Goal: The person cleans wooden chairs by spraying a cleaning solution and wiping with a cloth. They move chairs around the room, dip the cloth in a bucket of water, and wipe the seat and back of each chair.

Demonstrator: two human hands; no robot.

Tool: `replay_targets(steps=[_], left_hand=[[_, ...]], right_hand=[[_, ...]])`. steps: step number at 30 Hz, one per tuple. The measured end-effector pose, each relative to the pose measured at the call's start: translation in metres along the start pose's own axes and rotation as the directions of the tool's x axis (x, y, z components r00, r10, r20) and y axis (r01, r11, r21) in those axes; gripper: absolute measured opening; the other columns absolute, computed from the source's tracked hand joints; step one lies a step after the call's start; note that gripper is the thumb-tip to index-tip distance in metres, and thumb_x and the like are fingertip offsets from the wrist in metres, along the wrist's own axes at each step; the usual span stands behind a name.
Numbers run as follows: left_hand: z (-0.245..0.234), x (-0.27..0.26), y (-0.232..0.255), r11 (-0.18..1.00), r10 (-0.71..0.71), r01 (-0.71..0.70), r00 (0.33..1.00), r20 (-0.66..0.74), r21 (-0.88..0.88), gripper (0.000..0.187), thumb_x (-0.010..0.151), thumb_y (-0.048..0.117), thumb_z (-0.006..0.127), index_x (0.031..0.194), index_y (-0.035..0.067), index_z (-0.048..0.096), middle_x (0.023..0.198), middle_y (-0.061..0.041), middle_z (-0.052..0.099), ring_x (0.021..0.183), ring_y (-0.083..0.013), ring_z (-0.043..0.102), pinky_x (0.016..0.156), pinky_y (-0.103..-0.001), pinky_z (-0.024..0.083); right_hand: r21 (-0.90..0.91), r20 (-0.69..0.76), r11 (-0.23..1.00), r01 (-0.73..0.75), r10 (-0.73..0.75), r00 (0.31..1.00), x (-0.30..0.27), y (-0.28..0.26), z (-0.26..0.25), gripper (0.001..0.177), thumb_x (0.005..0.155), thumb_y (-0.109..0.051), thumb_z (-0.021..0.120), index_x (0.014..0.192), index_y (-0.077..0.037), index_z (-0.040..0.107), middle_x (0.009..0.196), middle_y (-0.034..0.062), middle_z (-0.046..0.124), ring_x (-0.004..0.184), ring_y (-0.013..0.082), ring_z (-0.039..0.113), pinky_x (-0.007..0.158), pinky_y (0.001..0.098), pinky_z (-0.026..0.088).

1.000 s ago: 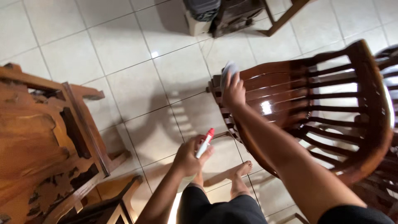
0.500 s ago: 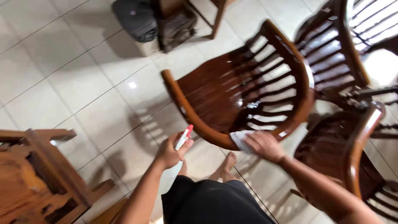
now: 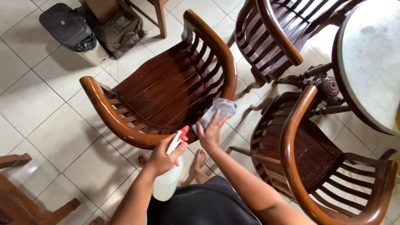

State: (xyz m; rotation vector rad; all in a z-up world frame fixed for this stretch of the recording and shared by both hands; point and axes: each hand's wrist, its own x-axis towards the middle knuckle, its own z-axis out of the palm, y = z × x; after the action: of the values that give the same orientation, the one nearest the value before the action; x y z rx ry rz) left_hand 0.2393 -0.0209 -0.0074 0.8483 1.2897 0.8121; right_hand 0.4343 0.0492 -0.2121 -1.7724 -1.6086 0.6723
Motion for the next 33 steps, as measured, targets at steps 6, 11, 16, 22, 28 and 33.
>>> replay_targets(steps=[6,11,16,22,28,33], left_hand=[[0.029,0.003,0.018,0.999,0.044,-0.044,0.999,0.012,-0.013,0.032,0.094,0.025,0.068,0.115,0.001,0.068,0.081,-0.003,0.064,0.053,-0.0096,0.056,0.050,-0.025,0.049],[0.024,-0.016,0.031,0.992,-0.014,0.027,0.995,-0.103,0.125,0.035,0.091,0.029,0.069,0.115,0.003,0.068,0.078,-0.001,0.066,0.053,-0.0091,0.058,0.050,-0.027,0.050],[-0.008,-0.052,0.019,0.988,0.005,0.034,0.968,-0.251,0.150,0.033,0.090,0.029,0.069,0.112,0.004,0.069,0.075,-0.001,0.067,0.050,-0.0101,0.059,0.050,-0.028,0.050],[-0.067,-0.084,-0.027,0.999,0.018,-0.028,0.969,-0.247,-0.038,0.031,0.091,0.028,0.067,0.112,0.005,0.067,0.082,0.000,0.064,0.049,-0.0105,0.055,0.047,-0.028,0.048],[-0.138,-0.128,-0.063,0.999,0.041,-0.043,0.979,-0.200,-0.002,0.030,0.092,0.028,0.069,0.110,0.004,0.067,0.078,-0.003,0.064,0.048,-0.0106,0.056,0.047,-0.029,0.048],[-0.203,-0.174,-0.068,0.994,0.093,-0.079,0.973,-0.210,0.075,0.031,0.091,0.030,0.069,0.108,0.004,0.069,0.075,-0.003,0.064,0.048,-0.0111,0.057,0.048,-0.029,0.048]], right_hand=[[-0.105,-0.043,0.989,-0.106,0.102,0.994,0.138,0.027,-0.017,0.113,0.084,-0.032,0.077,0.160,0.002,0.000,0.162,0.0356,0.019,0.139,0.0529,0.043,0.108,0.0530,0.045],[-0.311,0.187,0.905,-0.289,0.357,0.915,0.256,0.026,-0.022,0.117,0.080,-0.034,0.081,0.162,-0.005,0.001,0.153,0.0283,0.037,0.132,0.0450,0.051,0.107,0.0514,0.046],[-0.497,0.140,0.821,-0.281,0.396,0.908,0.251,0.006,-0.024,0.112,0.083,-0.039,0.078,0.165,-0.011,0.007,0.153,0.0226,0.042,0.134,0.0430,0.053,0.109,0.0511,0.048],[-0.494,0.215,0.856,0.151,-0.048,0.975,0.164,0.019,-0.046,0.106,0.089,-0.040,0.075,0.158,0.004,0.007,0.156,0.0447,0.009,0.142,0.0628,0.012,0.115,0.0632,0.016],[-0.488,0.383,0.719,0.495,-0.333,0.862,0.008,-0.036,-0.034,0.068,0.095,-0.038,0.064,0.151,-0.006,0.042,0.159,0.0263,0.036,0.151,0.0492,0.025,0.124,0.0573,0.020],[-0.325,0.555,0.677,0.661,-0.429,0.712,-0.082,-0.117,0.041,0.077,0.087,-0.040,0.067,0.150,-0.003,0.039,0.151,0.0196,0.046,0.143,0.0376,0.037,0.120,0.0492,0.027]])
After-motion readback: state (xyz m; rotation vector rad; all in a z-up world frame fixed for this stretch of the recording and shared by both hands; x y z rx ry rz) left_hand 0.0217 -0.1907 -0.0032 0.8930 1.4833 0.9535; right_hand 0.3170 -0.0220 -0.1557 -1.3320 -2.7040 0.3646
